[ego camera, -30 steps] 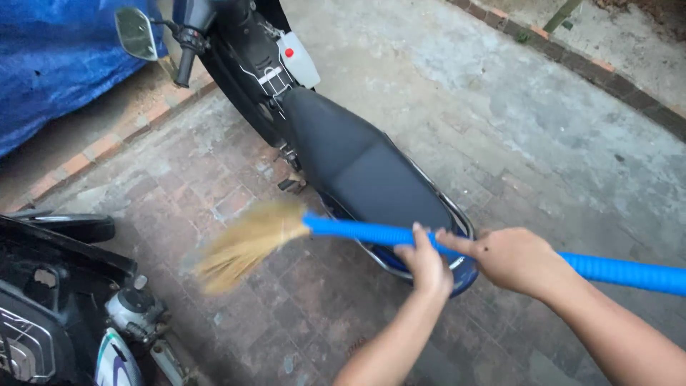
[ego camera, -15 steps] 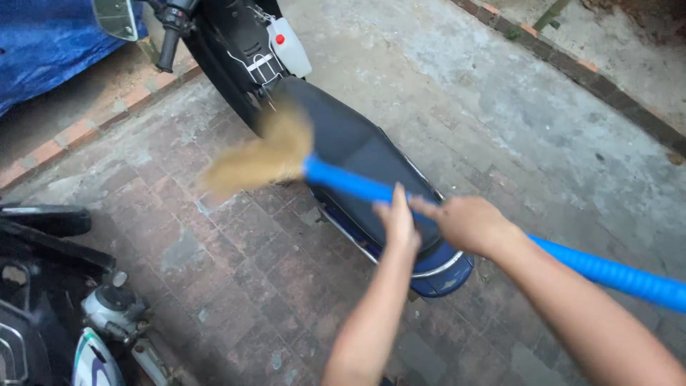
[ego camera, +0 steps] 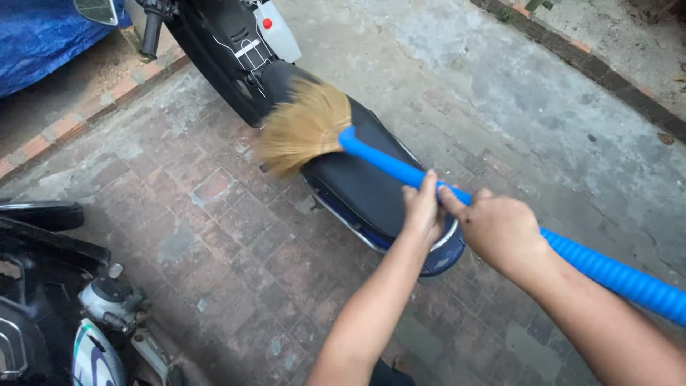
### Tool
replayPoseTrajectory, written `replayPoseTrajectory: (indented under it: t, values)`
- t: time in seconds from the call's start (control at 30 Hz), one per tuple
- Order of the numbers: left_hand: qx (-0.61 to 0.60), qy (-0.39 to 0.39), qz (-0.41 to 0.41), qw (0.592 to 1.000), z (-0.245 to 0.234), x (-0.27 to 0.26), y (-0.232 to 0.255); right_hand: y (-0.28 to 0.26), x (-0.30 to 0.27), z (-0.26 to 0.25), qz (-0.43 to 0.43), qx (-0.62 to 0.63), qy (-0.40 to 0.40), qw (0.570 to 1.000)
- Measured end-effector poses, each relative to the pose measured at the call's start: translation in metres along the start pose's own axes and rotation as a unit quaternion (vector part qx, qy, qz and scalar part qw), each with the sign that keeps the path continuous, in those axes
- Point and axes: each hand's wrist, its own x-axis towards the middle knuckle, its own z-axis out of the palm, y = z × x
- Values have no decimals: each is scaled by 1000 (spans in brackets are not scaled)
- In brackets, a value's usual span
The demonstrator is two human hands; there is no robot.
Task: Sweeping dry leaves and dust from a brick-paved floor around parked motorbikes.
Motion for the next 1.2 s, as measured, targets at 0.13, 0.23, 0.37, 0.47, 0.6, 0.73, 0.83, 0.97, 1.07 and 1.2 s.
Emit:
replayPoseTrajectory:
  t: [0.13,0.23,0.37,0.47,0.6,0.73,0.83,0.97,1.07,1.2]
  values:
    - [55,183,68,979,-22,-54,-10,8,-11,27,-89,55,-18,994]
    - [81,245,106,960,-44,-103,-57,14,-38,26,-174,103,-141,969]
    - [14,222,53,974,27,-136,-57,39,-101,-6,-150,44,-147,977]
    - [56,65,106,991,69,-123,-75,62,-136,-6,-69,49,-45,995]
    - [17,-42,-1,999,95,-106,-93,72,-146,12,75,-15,-47,996]
    - [9,-10,6,1000,59,-124,-138,77,-159,52,52,-8,-108,993]
    - [79,139,-10,987,35,-179,-140,86,-177,98,-35,76,-106,991]
    - [91,200,-16,976,-6,-228,-173,91,-197,110,-110,194,-229,948]
    - [54,197,-18,979,14,-256,-183,99,-238,109,-189,110,-207,954]
    - [44,45,-31,998,91,-258,-172,129,-278,108,-71,30,-102,992]
